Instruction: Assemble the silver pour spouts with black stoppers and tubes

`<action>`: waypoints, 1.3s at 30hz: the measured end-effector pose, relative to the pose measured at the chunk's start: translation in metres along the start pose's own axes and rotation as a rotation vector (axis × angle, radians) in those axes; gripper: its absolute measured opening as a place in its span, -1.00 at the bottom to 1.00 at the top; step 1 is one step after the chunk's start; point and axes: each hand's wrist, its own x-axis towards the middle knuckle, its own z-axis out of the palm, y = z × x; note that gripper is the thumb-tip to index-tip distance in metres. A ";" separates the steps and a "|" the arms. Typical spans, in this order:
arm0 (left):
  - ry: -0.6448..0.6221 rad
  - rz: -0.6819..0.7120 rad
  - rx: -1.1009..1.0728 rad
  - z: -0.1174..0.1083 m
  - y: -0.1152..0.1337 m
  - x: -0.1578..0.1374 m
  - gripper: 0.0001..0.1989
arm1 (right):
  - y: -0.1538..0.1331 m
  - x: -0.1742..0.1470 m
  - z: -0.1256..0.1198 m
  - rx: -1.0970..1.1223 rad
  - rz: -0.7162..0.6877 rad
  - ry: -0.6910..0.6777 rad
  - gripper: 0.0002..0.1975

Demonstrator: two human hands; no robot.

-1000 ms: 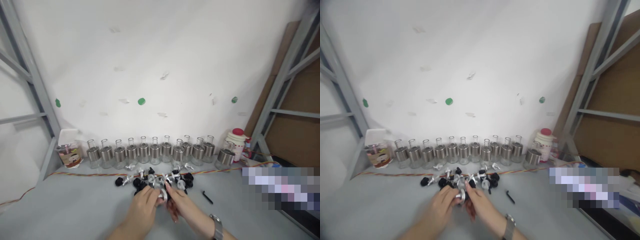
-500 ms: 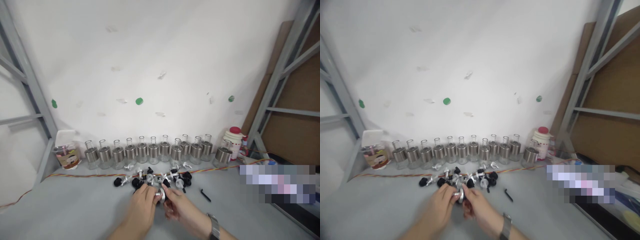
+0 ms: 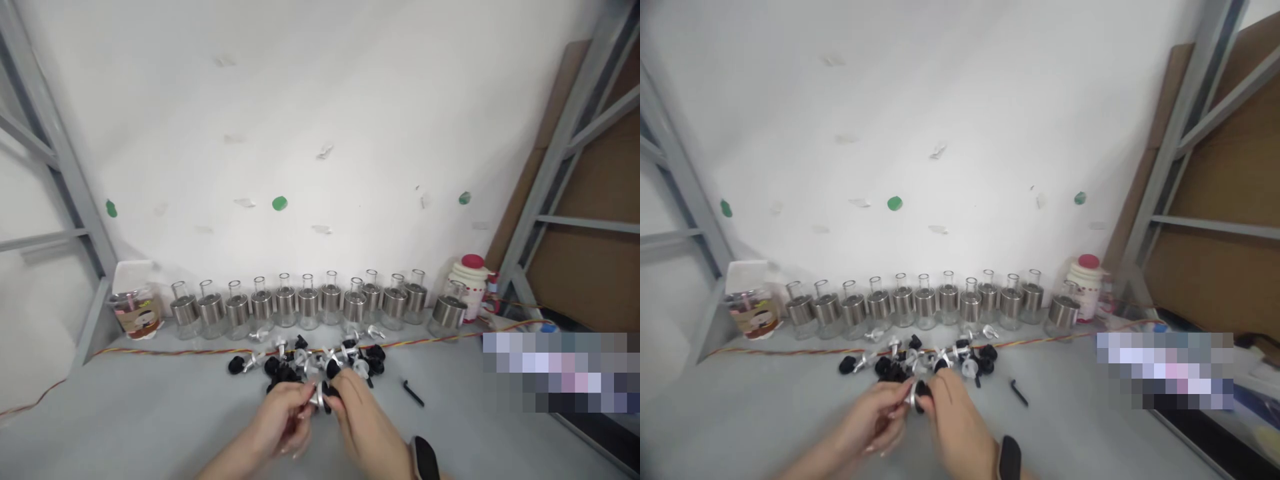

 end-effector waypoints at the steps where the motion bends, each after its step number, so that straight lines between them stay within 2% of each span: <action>1: -0.032 -0.008 -0.020 0.000 0.002 0.000 -0.53 | 0.001 0.000 -0.003 -0.021 -0.068 -0.012 -0.76; 2: -0.019 0.005 0.002 0.000 0.004 -0.002 -0.54 | 0.002 0.001 -0.005 -0.019 -0.100 -0.016 -0.77; 4: 0.110 0.087 0.186 0.002 0.006 -0.006 -0.58 | 0.002 0.003 -0.006 0.058 -0.055 -0.014 -0.78; 7: 0.320 0.345 0.716 0.001 0.005 -0.012 -0.66 | 0.003 0.008 0.002 0.309 0.187 0.006 -0.72; 9: 0.362 0.554 1.044 -0.004 0.003 -0.013 -0.69 | 0.003 0.011 0.009 0.569 0.365 -0.012 -0.63; 12: 0.388 0.783 1.368 -0.013 0.000 -0.009 -0.75 | 0.004 0.015 0.012 1.016 0.556 -0.091 -0.55; 15: 0.411 0.910 1.541 -0.019 0.001 -0.006 -0.82 | 0.002 0.018 0.005 1.229 0.604 -0.159 -0.57; 18: 0.399 0.963 1.616 -0.020 0.003 -0.008 -0.89 | 0.000 0.017 -0.005 1.265 0.661 -0.244 -0.59; 21: 0.351 0.970 1.657 -0.017 0.004 -0.011 -0.86 | 0.001 0.017 -0.005 1.256 0.755 -0.316 -0.54; 25: 0.309 0.852 1.583 -0.013 0.001 -0.013 -0.84 | 0.005 0.017 0.008 1.132 0.768 -0.188 -0.52; 28: 0.344 0.682 1.313 -0.007 -0.003 -0.013 -0.75 | 0.008 0.016 0.016 0.928 0.701 -0.114 -0.50; 31: 0.364 0.346 0.779 0.000 -0.004 -0.010 -0.65 | 0.005 0.010 0.013 0.574 0.489 -0.029 -0.59; 34: 0.240 0.040 0.277 0.000 -0.004 -0.004 -0.56 | 0.001 0.005 0.002 0.227 0.199 -0.004 -0.72; 37: 0.189 -0.060 0.175 -0.009 -0.004 0.006 -0.47 | 0.000 0.005 -0.010 0.040 -0.034 0.024 -0.78; 39: 0.258 -0.034 0.210 -0.017 -0.003 0.011 -0.46 | 0.001 0.008 -0.017 -0.008 -0.043 0.099 -0.78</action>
